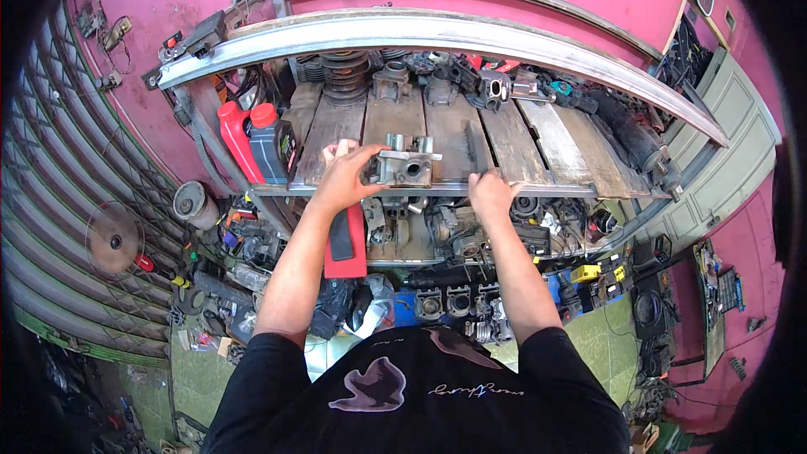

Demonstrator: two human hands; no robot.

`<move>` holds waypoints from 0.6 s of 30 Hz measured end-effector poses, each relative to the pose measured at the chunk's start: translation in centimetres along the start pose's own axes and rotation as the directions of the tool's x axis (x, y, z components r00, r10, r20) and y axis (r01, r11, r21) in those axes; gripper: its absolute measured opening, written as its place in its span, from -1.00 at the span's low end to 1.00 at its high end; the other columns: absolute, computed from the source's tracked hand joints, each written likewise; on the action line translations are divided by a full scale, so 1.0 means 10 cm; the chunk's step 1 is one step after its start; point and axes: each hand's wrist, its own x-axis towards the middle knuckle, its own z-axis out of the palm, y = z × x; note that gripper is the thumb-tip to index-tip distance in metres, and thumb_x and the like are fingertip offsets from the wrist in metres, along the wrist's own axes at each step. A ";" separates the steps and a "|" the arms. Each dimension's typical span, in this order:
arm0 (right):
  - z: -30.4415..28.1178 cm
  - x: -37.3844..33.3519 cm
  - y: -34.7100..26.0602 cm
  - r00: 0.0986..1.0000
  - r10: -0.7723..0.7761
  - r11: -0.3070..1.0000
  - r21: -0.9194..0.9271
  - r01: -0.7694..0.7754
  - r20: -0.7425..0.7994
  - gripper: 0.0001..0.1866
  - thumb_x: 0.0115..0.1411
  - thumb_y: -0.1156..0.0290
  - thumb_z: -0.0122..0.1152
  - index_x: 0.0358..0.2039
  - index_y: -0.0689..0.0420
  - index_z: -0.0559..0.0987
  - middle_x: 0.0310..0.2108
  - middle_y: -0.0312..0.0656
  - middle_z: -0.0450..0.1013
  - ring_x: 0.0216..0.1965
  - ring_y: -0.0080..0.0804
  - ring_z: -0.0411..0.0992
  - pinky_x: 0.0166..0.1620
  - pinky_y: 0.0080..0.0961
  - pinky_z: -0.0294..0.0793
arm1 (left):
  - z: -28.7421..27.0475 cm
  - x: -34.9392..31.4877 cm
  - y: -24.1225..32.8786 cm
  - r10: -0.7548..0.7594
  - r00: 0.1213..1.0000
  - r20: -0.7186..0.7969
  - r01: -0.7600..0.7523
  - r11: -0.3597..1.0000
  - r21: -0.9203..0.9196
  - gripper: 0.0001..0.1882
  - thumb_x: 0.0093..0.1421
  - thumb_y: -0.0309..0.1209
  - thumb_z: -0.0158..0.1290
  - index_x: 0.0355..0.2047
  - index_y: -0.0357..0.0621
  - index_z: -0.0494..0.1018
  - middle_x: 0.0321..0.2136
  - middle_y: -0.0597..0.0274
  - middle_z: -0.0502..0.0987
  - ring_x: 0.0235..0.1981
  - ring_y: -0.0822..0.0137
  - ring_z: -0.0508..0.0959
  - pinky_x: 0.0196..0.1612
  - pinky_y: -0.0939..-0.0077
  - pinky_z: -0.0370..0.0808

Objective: The person places two bottles of red motor oil on a metal shelf in a workshop. They then pick up a metal engine part and a sanding block, proceeding to sand the surface of the part repeatedly. The person rotates the part to sand different sides and edges, focusing on smoothing the metal surface.

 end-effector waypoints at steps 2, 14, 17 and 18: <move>-0.08 -0.12 0.01 0.998 0.058 0.995 0.082 -0.059 0.019 -0.40 0.31 -0.10 0.15 -0.01 0.24 0.60 -0.14 0.10 0.65 0.03 0.12 0.58 0.38 0.41 -0.12 | 0.01 0.01 -0.02 -0.005 1.000 -0.013 0.004 0.999 -0.046 -0.22 -0.14 -0.18 0.48 0.18 0.19 0.52 -0.11 0.22 0.56 0.06 0.14 0.41 0.16 0.12 0.13; 0.17 -1.31 -0.30 0.646 -0.376 0.816 0.093 0.570 -0.664 -0.27 0.17 0.21 0.40 0.36 0.04 0.44 -0.42 -0.34 0.50 -0.30 -0.35 0.41 -0.01 -0.14 0.09 | 0.03 0.26 -0.16 -0.037 0.998 0.049 0.033 0.995 0.095 -0.12 -0.18 -0.14 0.52 0.22 0.11 0.50 -0.13 0.14 0.55 0.03 0.13 0.44 0.07 0.16 0.19; 0.27 -1.20 -0.49 0.723 -0.387 0.820 0.145 0.554 -0.572 -0.29 0.19 0.20 0.37 0.37 -0.04 0.43 -0.49 -0.36 0.47 -0.33 -0.34 0.41 -0.03 -0.13 0.11 | 0.07 0.29 -0.21 -0.038 0.998 0.051 0.033 0.996 0.083 -0.10 -0.19 -0.13 0.53 0.23 0.06 0.49 -0.11 0.11 0.55 0.03 0.10 0.45 0.06 0.14 0.21; 0.19 -1.13 -0.60 0.728 -0.362 0.825 0.163 0.541 -0.583 -0.29 0.20 0.20 0.37 0.37 -0.04 0.43 -0.51 -0.36 0.46 -0.33 -0.33 0.40 -0.05 -0.13 0.12 | 0.05 0.29 -0.23 -0.038 0.998 0.059 0.033 0.996 0.082 -0.10 -0.19 -0.13 0.53 0.23 0.04 0.49 -0.11 0.10 0.55 0.03 0.09 0.45 0.06 0.14 0.21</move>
